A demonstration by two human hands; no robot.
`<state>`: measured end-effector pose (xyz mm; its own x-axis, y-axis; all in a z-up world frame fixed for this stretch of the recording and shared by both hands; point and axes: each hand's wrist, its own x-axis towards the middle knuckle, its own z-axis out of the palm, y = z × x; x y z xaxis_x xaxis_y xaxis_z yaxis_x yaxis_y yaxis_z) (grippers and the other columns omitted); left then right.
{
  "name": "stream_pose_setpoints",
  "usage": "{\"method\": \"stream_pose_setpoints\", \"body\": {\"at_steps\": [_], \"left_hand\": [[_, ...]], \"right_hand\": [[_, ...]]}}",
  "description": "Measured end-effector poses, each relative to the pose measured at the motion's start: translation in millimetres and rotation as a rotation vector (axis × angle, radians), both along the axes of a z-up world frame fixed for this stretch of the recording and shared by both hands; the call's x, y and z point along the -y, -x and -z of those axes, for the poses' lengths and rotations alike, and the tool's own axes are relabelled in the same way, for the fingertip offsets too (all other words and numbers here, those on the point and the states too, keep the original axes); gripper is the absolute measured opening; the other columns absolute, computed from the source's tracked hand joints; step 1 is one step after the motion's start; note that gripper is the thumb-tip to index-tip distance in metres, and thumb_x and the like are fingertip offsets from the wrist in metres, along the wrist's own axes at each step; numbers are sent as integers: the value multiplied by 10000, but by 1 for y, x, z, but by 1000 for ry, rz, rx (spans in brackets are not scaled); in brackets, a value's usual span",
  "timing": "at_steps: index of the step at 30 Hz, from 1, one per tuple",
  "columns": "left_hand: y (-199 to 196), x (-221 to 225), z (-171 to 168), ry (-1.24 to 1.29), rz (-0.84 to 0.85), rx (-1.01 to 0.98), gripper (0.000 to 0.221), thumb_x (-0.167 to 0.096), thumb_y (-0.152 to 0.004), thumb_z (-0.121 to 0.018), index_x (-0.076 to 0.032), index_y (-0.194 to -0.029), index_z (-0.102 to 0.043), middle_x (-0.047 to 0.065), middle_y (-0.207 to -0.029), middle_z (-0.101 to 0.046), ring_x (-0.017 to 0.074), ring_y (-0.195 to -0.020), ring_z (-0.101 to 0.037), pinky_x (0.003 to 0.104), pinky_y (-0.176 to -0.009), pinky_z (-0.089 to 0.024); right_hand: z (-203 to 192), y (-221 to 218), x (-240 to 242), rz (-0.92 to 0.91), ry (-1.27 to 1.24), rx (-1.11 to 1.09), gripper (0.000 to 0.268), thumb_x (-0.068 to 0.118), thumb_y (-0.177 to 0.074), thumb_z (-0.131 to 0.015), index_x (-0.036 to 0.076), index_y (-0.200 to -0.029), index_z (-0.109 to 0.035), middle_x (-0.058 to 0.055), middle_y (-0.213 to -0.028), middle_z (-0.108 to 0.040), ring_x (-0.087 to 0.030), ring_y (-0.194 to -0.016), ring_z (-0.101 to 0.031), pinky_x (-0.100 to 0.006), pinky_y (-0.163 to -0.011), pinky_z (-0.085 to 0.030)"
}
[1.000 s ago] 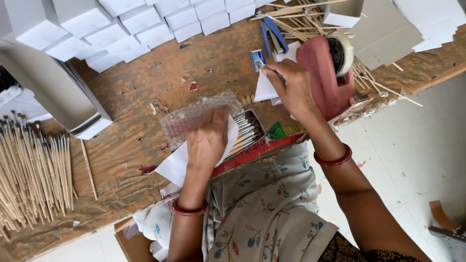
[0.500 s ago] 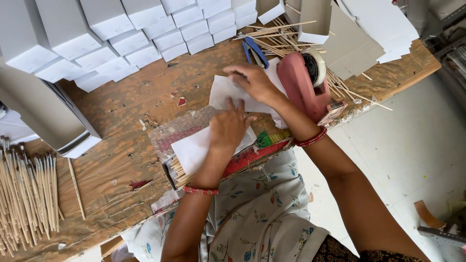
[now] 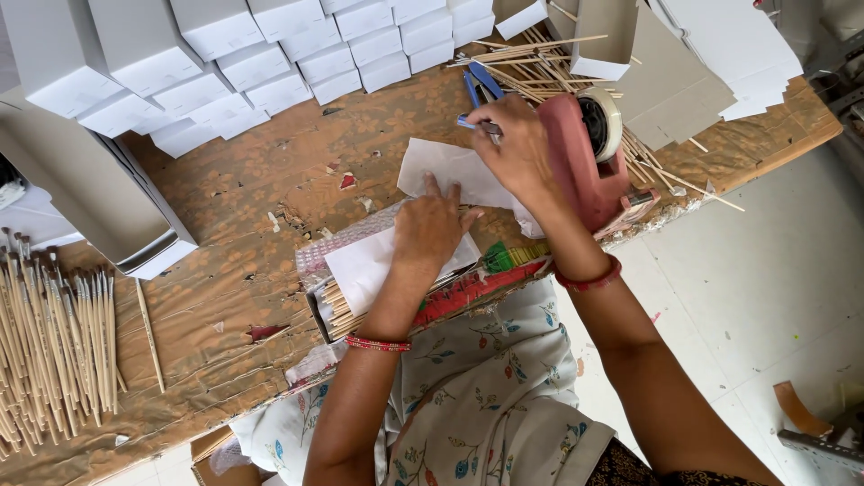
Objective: The person organizes brushes into bunches by hand, wraps them in bubble wrap and paper, and then places the wrapped bunches into cardboard boxes.
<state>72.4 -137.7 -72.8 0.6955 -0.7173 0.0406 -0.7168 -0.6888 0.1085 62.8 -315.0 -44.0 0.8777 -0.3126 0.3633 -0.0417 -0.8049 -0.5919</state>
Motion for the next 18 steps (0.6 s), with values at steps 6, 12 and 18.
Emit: {"method": "stream_pose_setpoints", "body": {"at_steps": [6, 12, 18], "left_hand": [[-1, 1, 18, 11, 11, 38, 479, -500, -1034, -499, -114, -1287, -627, 277, -1403, -572, 292, -816, -763, 406, -656, -613], [20, -17, -33, 346, -49, 151, 262, -103, -931, -567, -31, -1183, -573, 206, -1196, -659, 276, -668, -738, 380, -536, -585], [60, -50, -52, 595, -20, -53, 149, -118, -1045, -551, -57, -1150, -465, 144, -880, -669, 291, -626, -695, 436, -476, -508]], "right_hand": [[-5, 71, -20, -287, 277, 37, 242, 15, -800, -786, 63, -1035, -755, -154, -1066, -692, -336, -980, -673, -431, -857, -565], [-34, 99, -52, -168, -284, 56, 184, 16, -1016, -663, 20, -1199, -678, -91, -1191, -728, -156, -1036, -707, -303, -929, -567], [7, 116, -55, -589, -1147, 53, 236, -37, -977, -695, 51, -1040, -485, -38, -1158, -644, -83, -1059, -601, -264, -967, -532]]}}
